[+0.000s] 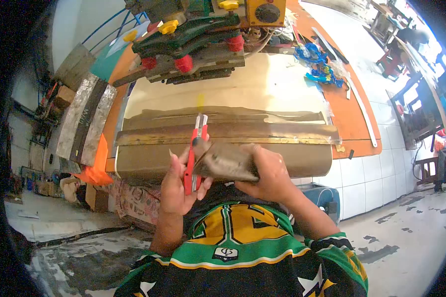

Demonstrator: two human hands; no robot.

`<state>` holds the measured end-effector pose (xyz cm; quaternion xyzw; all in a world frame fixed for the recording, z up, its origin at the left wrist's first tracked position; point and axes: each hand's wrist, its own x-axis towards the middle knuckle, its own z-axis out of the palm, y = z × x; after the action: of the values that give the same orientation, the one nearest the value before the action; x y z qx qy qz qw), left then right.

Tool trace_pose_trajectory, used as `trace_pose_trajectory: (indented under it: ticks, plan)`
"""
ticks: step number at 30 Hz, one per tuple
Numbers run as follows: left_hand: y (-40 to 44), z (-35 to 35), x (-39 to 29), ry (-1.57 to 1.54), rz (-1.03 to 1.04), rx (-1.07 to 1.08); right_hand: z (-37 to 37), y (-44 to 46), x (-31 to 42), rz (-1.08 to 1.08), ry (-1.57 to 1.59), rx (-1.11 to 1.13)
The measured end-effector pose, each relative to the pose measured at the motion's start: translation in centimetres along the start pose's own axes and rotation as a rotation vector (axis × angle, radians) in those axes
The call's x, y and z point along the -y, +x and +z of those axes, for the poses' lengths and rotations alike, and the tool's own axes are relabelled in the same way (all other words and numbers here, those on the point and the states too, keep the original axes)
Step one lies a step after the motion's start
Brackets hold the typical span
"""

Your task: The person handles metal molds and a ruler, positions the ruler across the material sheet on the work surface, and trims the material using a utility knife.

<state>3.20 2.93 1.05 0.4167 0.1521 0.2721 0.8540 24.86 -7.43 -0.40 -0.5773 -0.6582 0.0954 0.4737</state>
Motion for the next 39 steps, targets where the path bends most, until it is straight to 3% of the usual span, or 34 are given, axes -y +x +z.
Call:
trace_pose_trajectory:
  ticks: [1,4,8,9,12,16,19,22,24,27,28,30,34,36,38,39]
  plan:
    - [0.1,0.3,0.2,0.000,0.000,0.000,-0.1,0.2,0.1,-0.121,-0.092,0.019]
    - [0.5,1.3,0.8,-0.013,0.071,-0.251,-0.1,0.8,0.5,-0.199,-0.205,0.099]
    - [0.4,1.2,1.6,-0.057,0.158,-0.183,0.3,1.1,0.4,-0.232,-0.258,0.078]
    - [0.8,1.1,2.1,-0.066,0.177,-0.336,0.3,1.0,0.4,-0.232,-0.258,0.078]
    - [0.7,1.8,1.8,-0.070,0.210,-0.436,0.2,1.0,0.4,-0.203,-0.269,0.045]
    - [0.6,2.2,1.5,0.003,0.158,-0.319,0.3,1.2,0.8,-0.127,-0.274,-0.028]
    - [0.6,2.0,2.1,-0.079,0.183,-0.420,0.2,1.0,0.9,-0.193,-0.262,-0.031]
    - [0.7,1.9,1.3,-0.059,0.056,-0.468,-0.1,0.6,0.7,-0.287,-0.247,-0.014]
    - [0.7,1.5,0.7,0.101,0.140,-0.183,0.1,0.5,-0.3,-0.427,-0.290,-0.119]
    - [0.2,3.3,0.7,0.121,0.114,-0.468,-0.8,1.0,0.5,-0.184,-0.381,-0.081]
    - [0.3,2.2,0.4,0.176,0.178,-0.344,-1.0,1.2,0.6,-0.062,-0.408,-0.084]
    - [0.6,3.2,-0.2,0.125,0.182,-0.382,-1.3,1.4,0.5,-0.033,-0.379,-0.109]
    - [0.9,2.3,0.3,0.229,0.195,-0.426,-1.0,0.2,-0.2,-0.241,-0.232,-0.192]
    - [1.0,1.6,0.4,0.228,0.222,-0.298,-0.6,0.0,-1.1,-0.495,-0.162,-0.190]
    - [0.5,2.8,0.6,0.227,0.197,-0.365,-1.0,0.2,-0.2,-0.414,-0.251,-0.108]
    - [0.3,3.4,0.8,0.226,0.169,-0.438,-0.9,0.5,0.3,-0.225,-0.295,-0.029]
